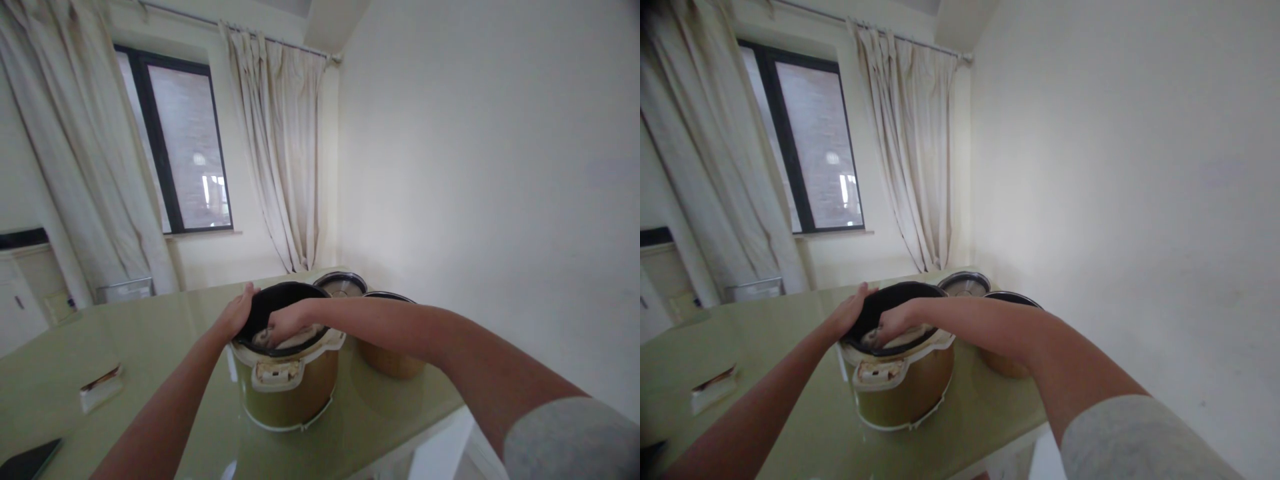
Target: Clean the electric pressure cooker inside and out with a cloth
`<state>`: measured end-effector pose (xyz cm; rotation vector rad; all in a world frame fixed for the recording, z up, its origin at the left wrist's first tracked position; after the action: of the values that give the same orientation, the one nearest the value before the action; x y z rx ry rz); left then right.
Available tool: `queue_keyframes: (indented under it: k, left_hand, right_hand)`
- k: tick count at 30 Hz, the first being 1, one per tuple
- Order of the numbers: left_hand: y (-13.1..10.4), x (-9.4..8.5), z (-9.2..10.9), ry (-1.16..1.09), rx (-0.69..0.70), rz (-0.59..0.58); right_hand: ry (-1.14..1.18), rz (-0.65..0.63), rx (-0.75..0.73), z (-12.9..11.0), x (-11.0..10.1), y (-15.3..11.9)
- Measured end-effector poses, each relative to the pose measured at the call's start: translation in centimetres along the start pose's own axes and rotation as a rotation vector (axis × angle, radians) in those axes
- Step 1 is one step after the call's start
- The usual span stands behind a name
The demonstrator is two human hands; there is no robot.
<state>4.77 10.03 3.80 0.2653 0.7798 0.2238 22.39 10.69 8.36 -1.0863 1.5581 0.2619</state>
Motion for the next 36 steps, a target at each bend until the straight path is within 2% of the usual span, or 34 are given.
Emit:
queue_keyframes:
  k: [1, 3, 5, 7, 9, 11, 15, 17, 18, 19, 21, 24, 26, 28, 30, 31, 32, 33, 36]
  left_hand:
    - [0.0, 0.0, 0.0, 0.006, -0.002, -0.010]
    - [-0.1, 0.1, 0.2, 0.022, -0.006, -0.014]
    - [-0.2, 0.2, 0.4, 0.031, 0.001, 0.004]
    - [-0.4, 0.2, 0.6, 0.032, 0.009, 0.016]
    - [-0.5, 0.1, 0.9, 0.024, 0.004, 0.006]
    - [-0.6, 0.1, 1.1, 0.018, -0.008, -0.004]
    - [-0.5, 0.0, 1.2, 0.018, -0.043, 0.007]
    - [-0.6, -0.1, 1.3, 0.013, -0.052, 0.009]
    - [-0.7, -0.1, 1.3, 0.007, -0.049, 0.003]
    - [-0.8, -0.2, 1.5, -0.001, -0.045, -0.001]
    - [-0.9, -0.3, 1.7, -0.013, -0.045, -0.007]
    - [-0.9, -0.3, 1.9, 0.004, -0.045, -0.008]
    - [-0.8, -0.3, 1.7, 0.014, -0.014, -0.005]
    - [-0.5, 0.0, 1.4, 0.004, 0.013, 0.003]
    - [-0.2, 0.2, 1.0, -0.023, 0.021, 0.008]
    - [0.0, 0.3, 0.8, -0.039, 0.021, 0.008]
    - [0.2, 0.4, 0.6, -0.056, 0.020, 0.009]
    - [0.3, 0.4, 0.5, -0.072, 0.019, 0.011]
    - [0.6, 0.4, 0.1, -0.101, 0.030, 0.009]
  right_hand:
    - [-0.124, -0.045, -0.019, 0.7, 0.0, -0.9]
    - [-0.409, -0.054, -0.031, 2.2, -0.4, -2.3]
    - [-0.669, 0.028, 0.002, 3.7, -1.1, -2.7]
    - [-0.901, 0.155, -0.039, 4.6, -1.8, -1.8]
    - [-1.077, 0.248, -0.202, 4.5, -2.3, 0.0]
    - [-1.153, 0.278, -0.380, 3.5, -2.8, 2.2]
    - [-1.177, 0.187, -0.811, 0.8, -3.1, 5.2]
    - [-1.188, 0.187, -0.950, 0.7, -3.0, 5.6]
    - [-1.187, 0.220, -0.922, 1.1, -3.0, 5.6]
    - [-1.176, 0.260, -0.821, 1.7, -3.0, 5.5]
    - [-1.109, 0.304, -0.499, 3.2, -3.0, 4.9]
    - [-0.896, 0.262, -0.024, 4.9, -2.6, 2.9]
    - [-0.732, 0.185, 0.142, 4.7, -2.4, 1.3]
    - [-0.591, 0.006, 0.168, 3.4, -2.3, 0.2]
    - [-0.439, -0.191, 0.074, 1.2, -2.2, -0.4]
    - [-0.372, -0.238, 0.010, 0.1, -2.2, -0.4]
    - [-0.309, -0.221, -0.045, -1.0, -2.2, -0.2]
    - [-0.243, -0.144, -0.069, -1.9, -2.2, 0.0]
    - [-0.083, 0.160, 0.025, -3.1, -1.5, 0.7]
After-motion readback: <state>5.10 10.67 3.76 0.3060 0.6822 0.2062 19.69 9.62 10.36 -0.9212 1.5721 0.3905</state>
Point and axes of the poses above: each hand's wrist, its own y-axis towards the middle knuckle, its own x-axis out of the palm, z = x × y, the point moved 1 cm from there along y, towards the middle knuckle, and after that the axes turned 8 degrees about x, right-handed, at the moved point
